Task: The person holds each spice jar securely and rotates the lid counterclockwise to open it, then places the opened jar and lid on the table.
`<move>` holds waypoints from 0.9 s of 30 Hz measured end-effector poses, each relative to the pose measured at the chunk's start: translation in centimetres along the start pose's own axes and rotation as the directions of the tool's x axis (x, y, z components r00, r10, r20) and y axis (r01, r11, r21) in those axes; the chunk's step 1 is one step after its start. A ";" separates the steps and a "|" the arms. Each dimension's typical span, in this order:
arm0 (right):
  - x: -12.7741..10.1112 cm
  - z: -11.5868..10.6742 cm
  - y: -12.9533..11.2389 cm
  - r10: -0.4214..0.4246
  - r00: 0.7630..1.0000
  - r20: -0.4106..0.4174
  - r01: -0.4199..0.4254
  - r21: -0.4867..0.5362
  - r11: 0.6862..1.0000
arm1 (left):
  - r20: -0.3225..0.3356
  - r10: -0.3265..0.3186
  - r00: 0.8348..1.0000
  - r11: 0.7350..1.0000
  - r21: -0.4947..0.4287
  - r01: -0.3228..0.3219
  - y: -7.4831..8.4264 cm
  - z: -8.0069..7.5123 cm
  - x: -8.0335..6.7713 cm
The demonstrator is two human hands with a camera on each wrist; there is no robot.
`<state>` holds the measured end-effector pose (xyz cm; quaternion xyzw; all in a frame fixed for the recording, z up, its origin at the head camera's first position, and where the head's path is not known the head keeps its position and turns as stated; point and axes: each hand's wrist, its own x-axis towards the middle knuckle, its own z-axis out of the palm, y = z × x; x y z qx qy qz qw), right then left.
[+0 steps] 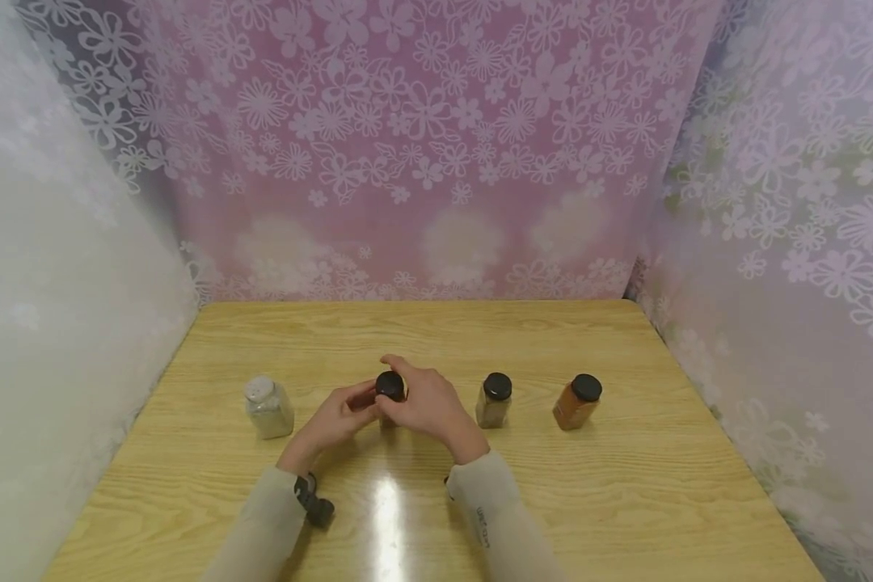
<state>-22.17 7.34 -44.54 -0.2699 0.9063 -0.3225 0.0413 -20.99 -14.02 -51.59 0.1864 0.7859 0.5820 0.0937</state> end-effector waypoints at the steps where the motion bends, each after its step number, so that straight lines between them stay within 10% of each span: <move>1: 0.0 0.0 -0.3 0.022 1.000 -0.006 -0.022 -0.013 1.000 | -0.003 0.002 1.000 1.000 0.003 -0.002 0.0 0.0 0.0; 27: 0.2 0.1 -1.0 0.066 0.994 -0.083 -0.079 -0.164 0.983 | -0.002 -0.013 1.000 1.000 0.007 0.013 -0.1 0.0 0.0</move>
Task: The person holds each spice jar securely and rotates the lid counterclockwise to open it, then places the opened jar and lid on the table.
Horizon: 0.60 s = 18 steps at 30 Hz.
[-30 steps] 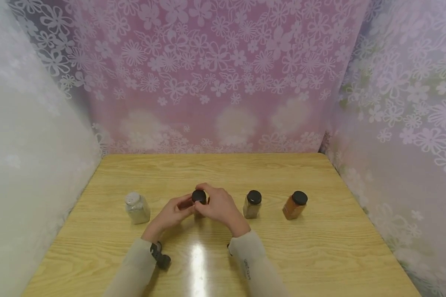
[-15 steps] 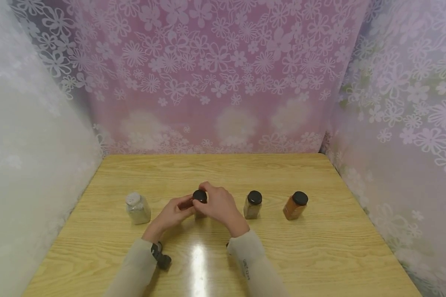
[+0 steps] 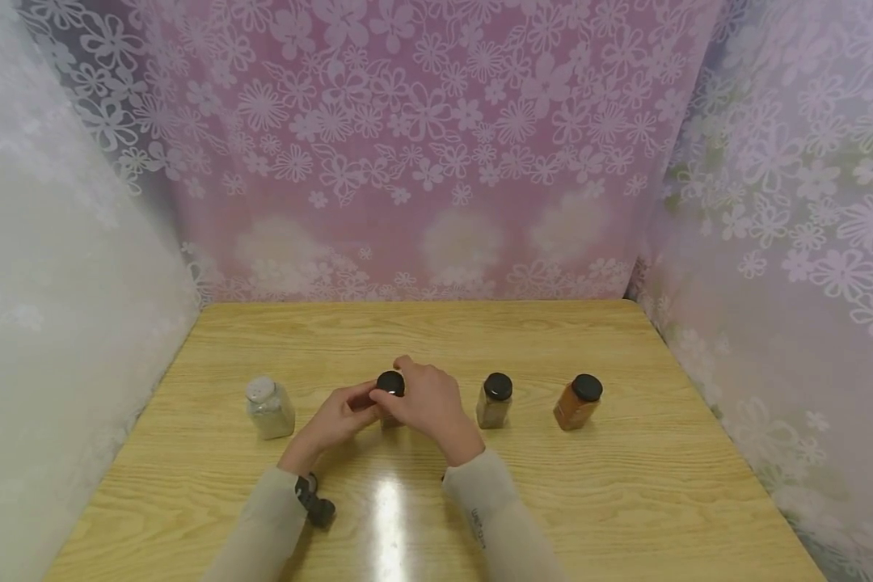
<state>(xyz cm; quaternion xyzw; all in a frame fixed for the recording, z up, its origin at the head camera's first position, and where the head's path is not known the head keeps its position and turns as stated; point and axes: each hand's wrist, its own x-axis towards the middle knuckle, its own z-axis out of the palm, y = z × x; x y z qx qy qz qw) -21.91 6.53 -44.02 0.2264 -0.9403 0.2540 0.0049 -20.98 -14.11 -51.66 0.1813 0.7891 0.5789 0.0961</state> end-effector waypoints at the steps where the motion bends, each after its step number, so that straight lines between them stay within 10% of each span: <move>1: 0.0 0.1 0.0 -0.004 1.000 -0.006 0.004 -0.010 1.000 | 0.001 0.003 1.000 1.000 0.000 -0.003 -0.1 0.0 0.0; 18: 0.2 0.0 -0.1 0.019 0.999 -0.038 -0.022 -0.093 0.995 | -0.006 -0.001 1.000 1.000 0.006 0.001 -0.1 0.0 0.0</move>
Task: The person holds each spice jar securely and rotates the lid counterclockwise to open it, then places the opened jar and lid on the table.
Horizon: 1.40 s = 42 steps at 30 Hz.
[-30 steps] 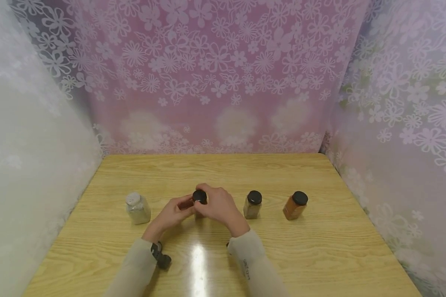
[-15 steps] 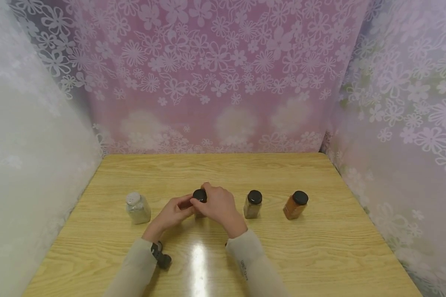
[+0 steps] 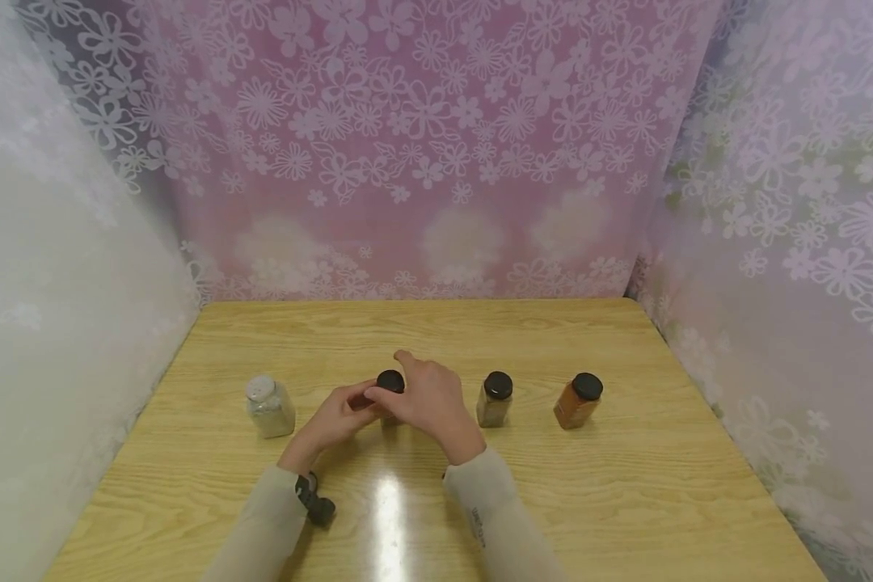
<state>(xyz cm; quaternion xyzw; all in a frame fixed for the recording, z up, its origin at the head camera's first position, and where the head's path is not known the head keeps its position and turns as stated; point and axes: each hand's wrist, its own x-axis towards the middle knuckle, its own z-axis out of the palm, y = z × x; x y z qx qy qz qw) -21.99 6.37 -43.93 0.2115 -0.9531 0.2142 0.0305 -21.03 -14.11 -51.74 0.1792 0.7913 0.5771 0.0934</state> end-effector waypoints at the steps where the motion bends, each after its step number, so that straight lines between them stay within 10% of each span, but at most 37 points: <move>1: 0.0 0.0 0.0 0.003 1.000 -0.014 -0.003 -0.014 1.000 | 0.004 0.003 1.000 1.000 -0.001 -0.003 0.0 0.0 0.0; 11: -0.1 -0.4 0.0 -0.103 0.994 0.030 0.101 0.074 0.992 | 0.015 0.012 1.000 1.000 0.002 -0.012 0.0 -0.2 0.1; 20: -0.2 0.0 0.0 0.006 1.000 -0.010 -0.006 0.012 1.000 | -0.006 0.001 1.000 1.000 -0.001 -0.001 -0.1 -0.1 0.1; 33: 0.0 -0.6 0.1 -0.052 0.994 0.094 0.047 0.052 0.998 | -0.001 0.008 1.000 1.000 0.007 -0.008 0.1 -0.1 0.1; 42: 0.1 -0.4 -0.1 -0.019 0.999 -0.034 0.016 -0.082 0.996 | 0.006 0.006 1.000 1.000 -0.012 -0.006 0.0 0.0 0.0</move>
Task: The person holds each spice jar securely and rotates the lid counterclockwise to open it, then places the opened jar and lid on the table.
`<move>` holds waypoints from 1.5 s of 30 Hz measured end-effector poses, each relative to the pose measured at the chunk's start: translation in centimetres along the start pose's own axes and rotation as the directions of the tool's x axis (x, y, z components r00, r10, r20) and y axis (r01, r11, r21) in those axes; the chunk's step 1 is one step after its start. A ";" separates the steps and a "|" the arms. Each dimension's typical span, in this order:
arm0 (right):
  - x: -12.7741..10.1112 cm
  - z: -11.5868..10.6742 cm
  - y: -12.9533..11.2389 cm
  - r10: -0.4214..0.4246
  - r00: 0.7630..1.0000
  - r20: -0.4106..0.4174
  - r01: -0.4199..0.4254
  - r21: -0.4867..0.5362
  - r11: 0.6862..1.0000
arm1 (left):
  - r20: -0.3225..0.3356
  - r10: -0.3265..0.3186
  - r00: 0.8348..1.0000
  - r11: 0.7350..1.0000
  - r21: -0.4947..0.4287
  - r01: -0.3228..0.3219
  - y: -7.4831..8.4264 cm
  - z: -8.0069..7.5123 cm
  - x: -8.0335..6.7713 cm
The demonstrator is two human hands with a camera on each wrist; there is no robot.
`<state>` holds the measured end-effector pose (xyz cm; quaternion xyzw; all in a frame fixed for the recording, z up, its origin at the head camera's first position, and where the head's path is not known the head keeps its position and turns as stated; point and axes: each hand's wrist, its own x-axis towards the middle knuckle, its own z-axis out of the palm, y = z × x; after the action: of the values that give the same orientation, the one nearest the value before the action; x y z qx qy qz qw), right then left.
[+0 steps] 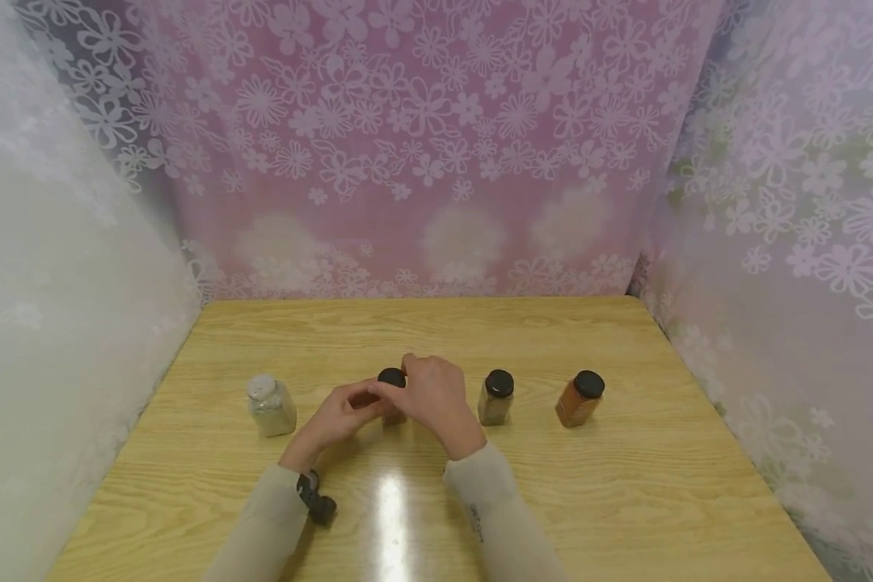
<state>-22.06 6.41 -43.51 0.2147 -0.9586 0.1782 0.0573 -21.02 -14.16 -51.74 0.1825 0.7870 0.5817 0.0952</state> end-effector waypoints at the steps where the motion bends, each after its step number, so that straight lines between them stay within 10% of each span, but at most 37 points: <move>1: 0.0 0.0 0.0 -0.009 1.000 -0.004 0.009 0.005 1.000 | 0.003 -0.003 1.000 1.000 -0.005 0.003 0.0 0.0 0.0; 11: -0.1 -0.3 0.1 -0.052 0.995 0.082 0.045 0.084 0.995 | 0.002 -0.010 1.000 1.000 0.015 0.010 0.0 0.0 0.0; 24: 0.0 -0.1 -0.7 -0.002 0.998 -0.068 0.000 -0.029 1.000 | -0.022 -0.008 1.000 1.000 0.000 0.008 0.1 0.1 0.0; 36: 0.1 -0.2 -0.1 -0.128 0.991 0.042 0.125 0.078 0.989 | -0.014 -0.013 1.000 0.999 0.036 0.014 0.3 -0.1 0.0; 45: 0.3 0.3 -0.7 0.024 0.999 0.047 -0.022 -0.048 0.999 | -0.016 -0.002 1.000 1.000 0.027 0.002 0.3 0.1 0.1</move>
<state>-22.05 5.56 -43.53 0.2064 -0.9660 0.1511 0.0377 -21.00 -14.00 -51.52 0.1786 0.7957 0.5722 0.0871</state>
